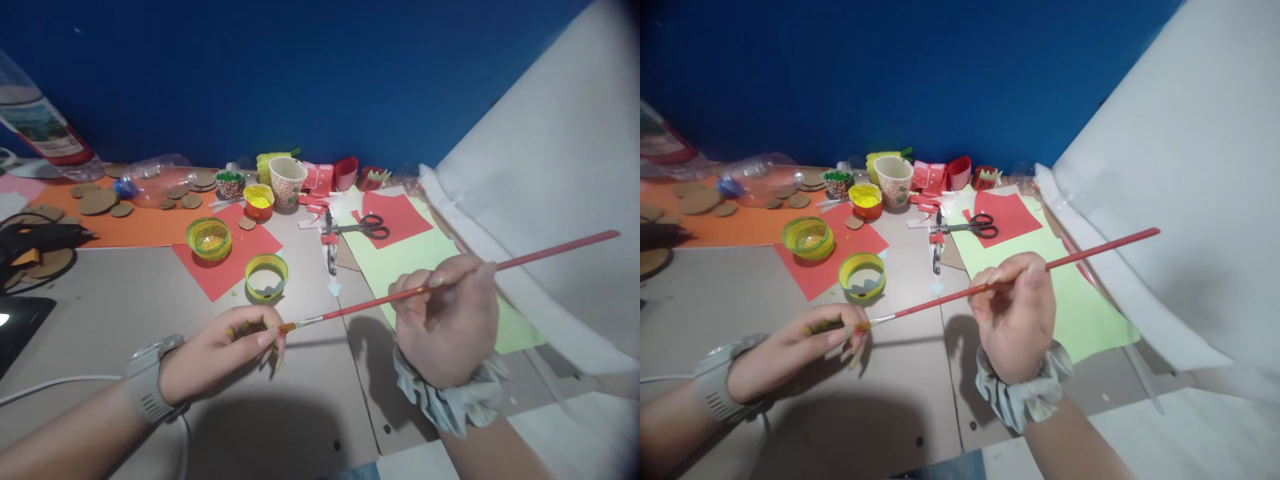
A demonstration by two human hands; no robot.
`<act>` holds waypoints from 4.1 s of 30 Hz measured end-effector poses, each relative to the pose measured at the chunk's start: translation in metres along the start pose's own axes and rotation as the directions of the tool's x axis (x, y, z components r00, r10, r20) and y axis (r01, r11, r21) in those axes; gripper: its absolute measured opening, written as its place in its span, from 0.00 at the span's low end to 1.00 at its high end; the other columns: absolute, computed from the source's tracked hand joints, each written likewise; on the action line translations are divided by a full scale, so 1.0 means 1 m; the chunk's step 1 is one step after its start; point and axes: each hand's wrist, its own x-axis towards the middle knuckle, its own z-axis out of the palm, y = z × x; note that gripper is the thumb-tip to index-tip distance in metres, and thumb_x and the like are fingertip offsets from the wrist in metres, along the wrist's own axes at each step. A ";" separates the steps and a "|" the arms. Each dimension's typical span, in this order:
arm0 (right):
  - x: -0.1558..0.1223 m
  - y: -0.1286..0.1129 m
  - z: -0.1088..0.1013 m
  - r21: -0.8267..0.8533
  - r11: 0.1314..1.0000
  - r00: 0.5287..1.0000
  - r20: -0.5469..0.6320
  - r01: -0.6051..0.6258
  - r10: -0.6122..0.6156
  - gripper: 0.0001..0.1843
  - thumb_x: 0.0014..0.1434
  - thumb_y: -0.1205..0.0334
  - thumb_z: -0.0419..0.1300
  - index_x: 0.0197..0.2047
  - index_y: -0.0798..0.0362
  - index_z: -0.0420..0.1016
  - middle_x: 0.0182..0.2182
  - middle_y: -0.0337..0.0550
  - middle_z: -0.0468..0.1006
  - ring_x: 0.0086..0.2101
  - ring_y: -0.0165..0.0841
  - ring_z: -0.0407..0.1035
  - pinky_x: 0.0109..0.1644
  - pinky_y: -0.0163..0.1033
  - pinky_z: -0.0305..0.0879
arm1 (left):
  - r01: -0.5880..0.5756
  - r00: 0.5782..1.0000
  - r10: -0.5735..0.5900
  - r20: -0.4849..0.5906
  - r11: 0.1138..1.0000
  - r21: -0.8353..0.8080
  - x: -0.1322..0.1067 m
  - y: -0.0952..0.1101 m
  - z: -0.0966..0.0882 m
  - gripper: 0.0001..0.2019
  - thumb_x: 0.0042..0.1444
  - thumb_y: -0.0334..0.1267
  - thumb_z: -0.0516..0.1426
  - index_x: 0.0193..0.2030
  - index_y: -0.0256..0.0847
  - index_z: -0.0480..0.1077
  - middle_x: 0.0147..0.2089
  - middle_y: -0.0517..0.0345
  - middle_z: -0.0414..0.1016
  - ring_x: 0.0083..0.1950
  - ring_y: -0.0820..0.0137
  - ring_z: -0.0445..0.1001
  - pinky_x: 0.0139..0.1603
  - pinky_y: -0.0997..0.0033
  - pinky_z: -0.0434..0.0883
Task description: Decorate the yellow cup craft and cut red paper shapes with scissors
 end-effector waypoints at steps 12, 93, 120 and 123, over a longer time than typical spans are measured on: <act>-0.001 0.001 -0.002 0.086 0.996 0.999 0.050 0.011 -0.015 0.16 0.70 0.59 0.50 0.31 0.49 0.71 0.14 0.32 0.65 0.14 0.27 0.57 0.16 0.31 0.50 | -0.011 0.999 0.011 -0.037 1.000 -0.006 0.000 0.000 0.000 0.13 0.66 0.42 0.52 0.34 0.37 0.69 0.33 0.57 0.71 0.33 0.72 0.68 0.37 0.71 0.65; -0.007 0.030 -0.001 -0.706 0.111 0.630 0.683 0.700 0.369 0.17 0.60 0.81 0.48 0.46 0.62 0.74 0.42 0.58 0.74 0.40 0.44 0.66 0.44 0.47 0.67 | -0.258 0.922 0.385 0.046 0.523 0.812 -0.002 -0.001 0.010 0.10 0.53 0.28 0.57 0.40 0.44 0.62 0.31 0.58 0.68 0.30 0.69 0.68 0.32 0.72 0.68; -0.023 0.012 0.011 -0.001 1.000 0.610 0.793 -0.022 0.015 0.07 0.62 0.69 0.63 0.44 0.58 0.77 0.34 0.49 0.82 0.38 0.31 0.75 0.46 0.36 0.72 | -0.392 0.891 0.363 0.273 0.918 0.059 -0.014 -0.006 0.016 0.28 0.61 0.53 0.55 0.65 0.47 0.65 0.60 0.42 0.69 0.59 0.48 0.69 0.57 0.52 0.68; -0.024 0.013 0.012 -0.008 1.000 0.600 0.800 0.007 0.002 0.06 0.62 0.69 0.62 0.43 0.57 0.77 0.33 0.47 0.82 0.37 0.31 0.75 0.46 0.36 0.72 | -0.370 0.897 0.348 0.272 0.928 0.035 -0.012 -0.001 0.017 0.28 0.58 0.51 0.58 0.65 0.50 0.65 0.57 0.44 0.72 0.56 0.48 0.72 0.54 0.51 0.70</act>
